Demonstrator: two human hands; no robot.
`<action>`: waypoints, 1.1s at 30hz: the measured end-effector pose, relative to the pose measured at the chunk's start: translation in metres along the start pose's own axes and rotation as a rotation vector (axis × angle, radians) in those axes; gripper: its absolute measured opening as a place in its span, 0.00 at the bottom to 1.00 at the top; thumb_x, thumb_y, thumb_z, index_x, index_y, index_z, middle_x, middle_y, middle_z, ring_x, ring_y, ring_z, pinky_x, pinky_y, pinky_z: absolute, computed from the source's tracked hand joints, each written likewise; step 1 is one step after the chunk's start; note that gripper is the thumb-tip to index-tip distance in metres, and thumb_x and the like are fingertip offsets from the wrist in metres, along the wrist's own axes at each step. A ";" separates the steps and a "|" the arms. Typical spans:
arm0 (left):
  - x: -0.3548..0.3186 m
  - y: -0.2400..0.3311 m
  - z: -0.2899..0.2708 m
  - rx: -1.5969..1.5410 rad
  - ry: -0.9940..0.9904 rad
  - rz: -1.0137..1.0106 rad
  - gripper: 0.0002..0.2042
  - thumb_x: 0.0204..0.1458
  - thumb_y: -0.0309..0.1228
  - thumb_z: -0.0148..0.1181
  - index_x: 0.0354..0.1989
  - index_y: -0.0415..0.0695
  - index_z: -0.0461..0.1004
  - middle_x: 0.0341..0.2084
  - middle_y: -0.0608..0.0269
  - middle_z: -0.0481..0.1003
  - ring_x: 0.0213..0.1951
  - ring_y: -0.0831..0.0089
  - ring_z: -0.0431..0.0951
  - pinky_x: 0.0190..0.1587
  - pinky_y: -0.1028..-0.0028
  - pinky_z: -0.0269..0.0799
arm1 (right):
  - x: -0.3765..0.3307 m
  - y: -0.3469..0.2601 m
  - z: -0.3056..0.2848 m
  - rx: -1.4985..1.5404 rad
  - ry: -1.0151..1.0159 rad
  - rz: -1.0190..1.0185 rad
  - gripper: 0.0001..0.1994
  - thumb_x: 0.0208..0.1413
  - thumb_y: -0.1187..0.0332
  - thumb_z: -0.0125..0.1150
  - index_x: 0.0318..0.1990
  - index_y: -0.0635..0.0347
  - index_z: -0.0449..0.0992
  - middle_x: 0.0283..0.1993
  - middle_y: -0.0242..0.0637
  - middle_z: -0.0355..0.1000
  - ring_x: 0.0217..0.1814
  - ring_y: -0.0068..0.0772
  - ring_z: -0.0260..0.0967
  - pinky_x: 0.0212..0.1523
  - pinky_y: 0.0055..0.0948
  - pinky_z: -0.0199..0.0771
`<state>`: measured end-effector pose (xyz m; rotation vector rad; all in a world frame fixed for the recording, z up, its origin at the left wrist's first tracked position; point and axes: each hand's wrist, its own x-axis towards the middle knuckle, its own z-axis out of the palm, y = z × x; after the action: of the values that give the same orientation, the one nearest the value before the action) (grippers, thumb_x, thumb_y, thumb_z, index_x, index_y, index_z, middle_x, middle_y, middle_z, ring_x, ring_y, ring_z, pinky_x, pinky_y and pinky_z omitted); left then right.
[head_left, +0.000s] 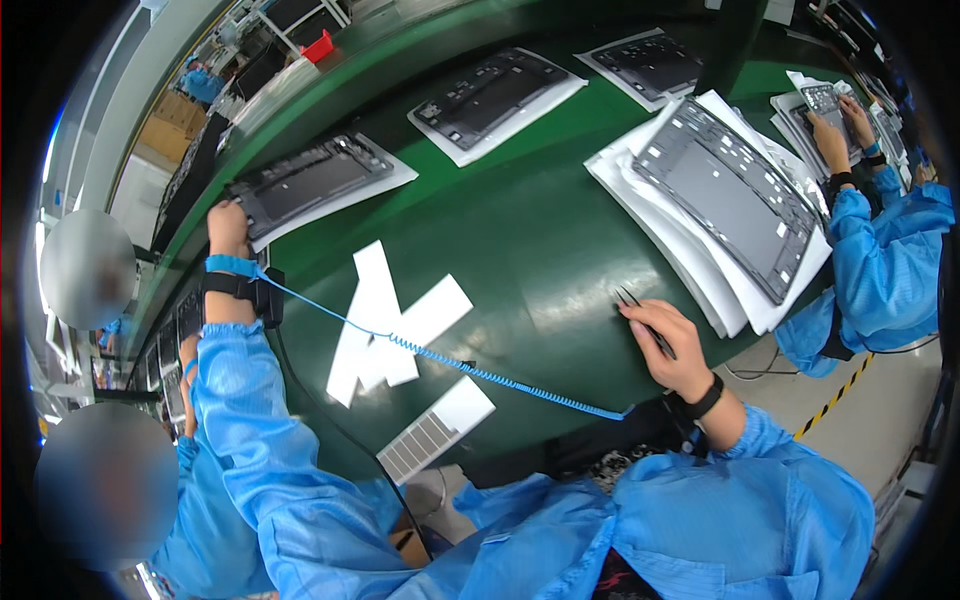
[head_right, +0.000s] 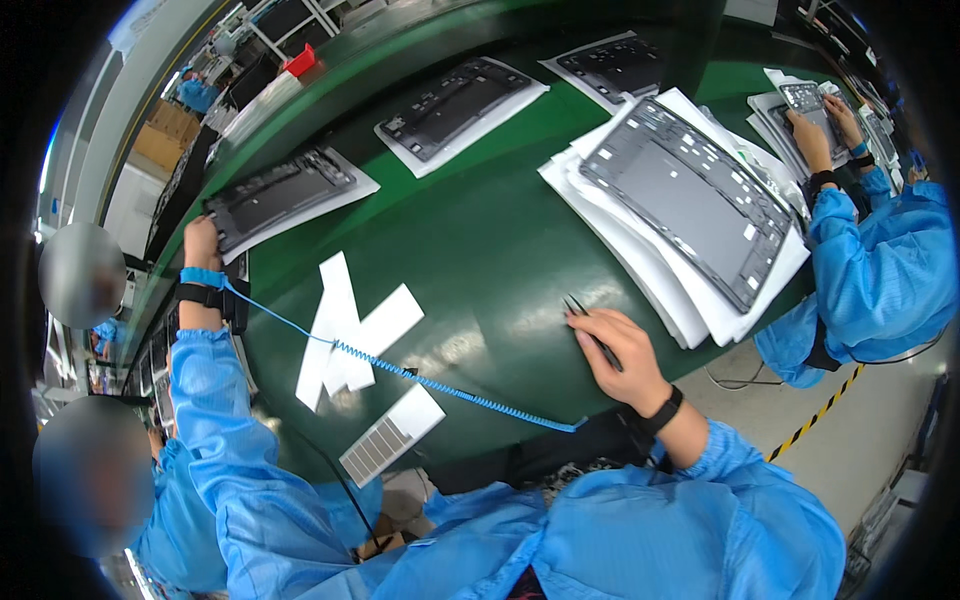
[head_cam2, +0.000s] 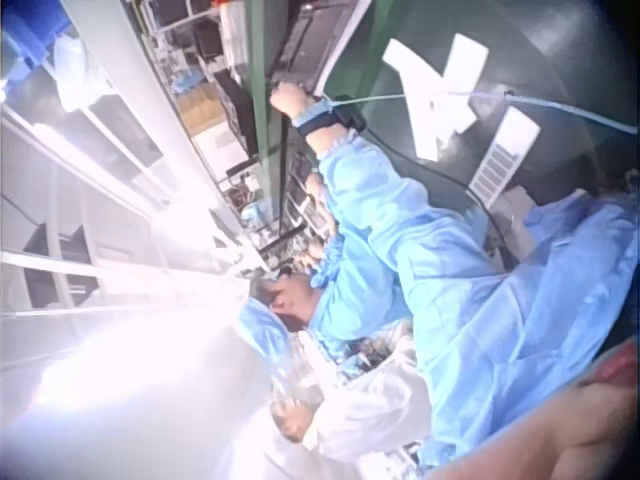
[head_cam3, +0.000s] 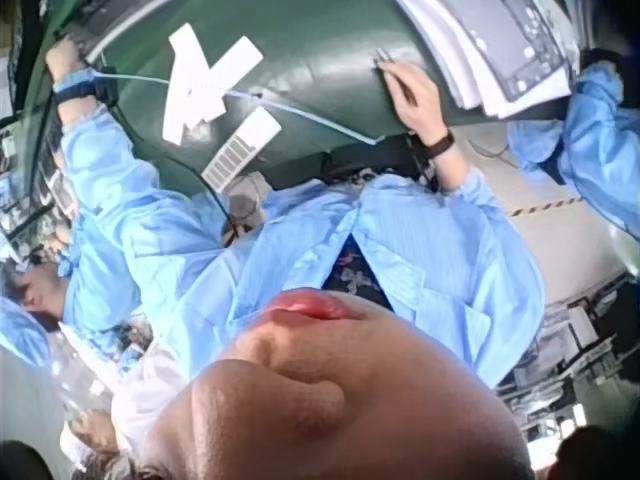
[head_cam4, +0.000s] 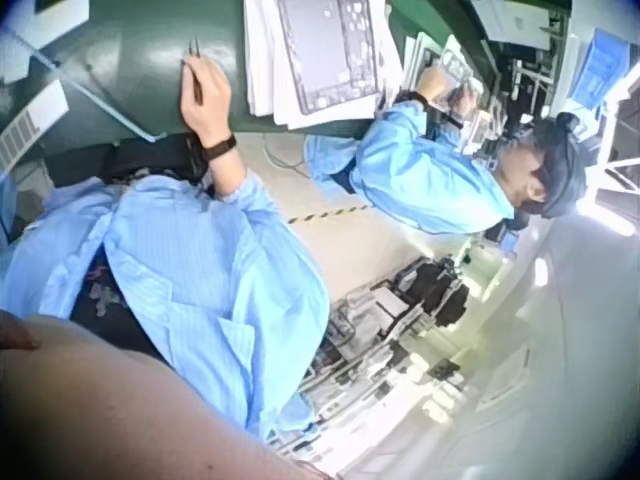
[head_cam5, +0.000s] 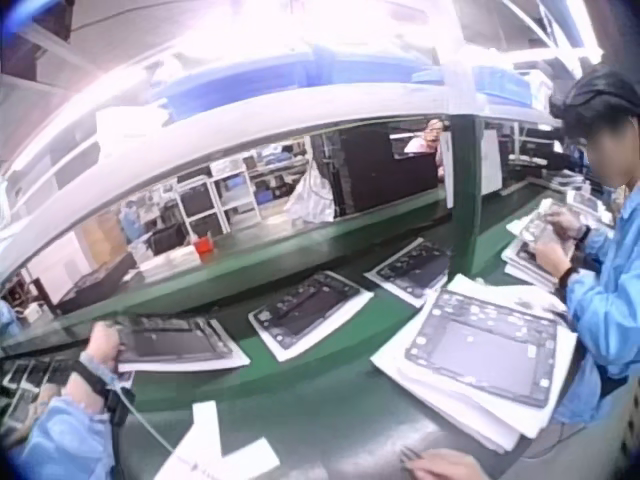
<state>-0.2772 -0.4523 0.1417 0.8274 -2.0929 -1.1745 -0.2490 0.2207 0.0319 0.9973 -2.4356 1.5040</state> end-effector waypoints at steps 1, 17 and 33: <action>-0.029 0.020 -0.007 0.006 0.003 0.071 0.10 0.54 0.25 0.45 0.35 0.34 0.74 0.28 0.57 0.74 0.26 0.67 0.72 0.30 0.64 0.68 | -0.001 0.001 -0.001 0.050 0.017 0.026 0.10 0.55 0.79 0.60 0.45 0.65 0.79 0.44 0.45 0.78 0.48 0.46 0.76 0.50 0.35 0.74; -0.472 0.050 0.117 -0.356 0.119 -0.237 0.18 0.65 0.24 0.43 0.61 0.32 0.68 0.52 0.54 0.75 0.52 0.69 0.75 0.56 0.72 0.67 | -0.010 -0.005 -0.009 0.641 0.188 0.235 0.19 0.61 0.76 0.56 0.60 0.59 0.68 0.63 0.41 0.67 0.51 0.23 0.71 0.46 0.22 0.74; -0.554 0.015 0.099 0.560 0.022 0.206 0.20 0.60 0.37 0.56 0.60 0.45 0.72 0.64 0.39 0.60 0.66 0.40 0.57 0.65 0.51 0.55 | -0.014 -0.060 0.004 0.411 -0.056 0.169 0.14 0.67 0.66 0.52 0.51 0.65 0.77 0.31 0.31 0.73 0.34 0.17 0.65 0.39 0.19 0.66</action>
<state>-0.0046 0.0215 0.0054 0.8281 -2.4559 -0.4667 -0.2027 0.2062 0.0697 0.9187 -2.3481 2.1219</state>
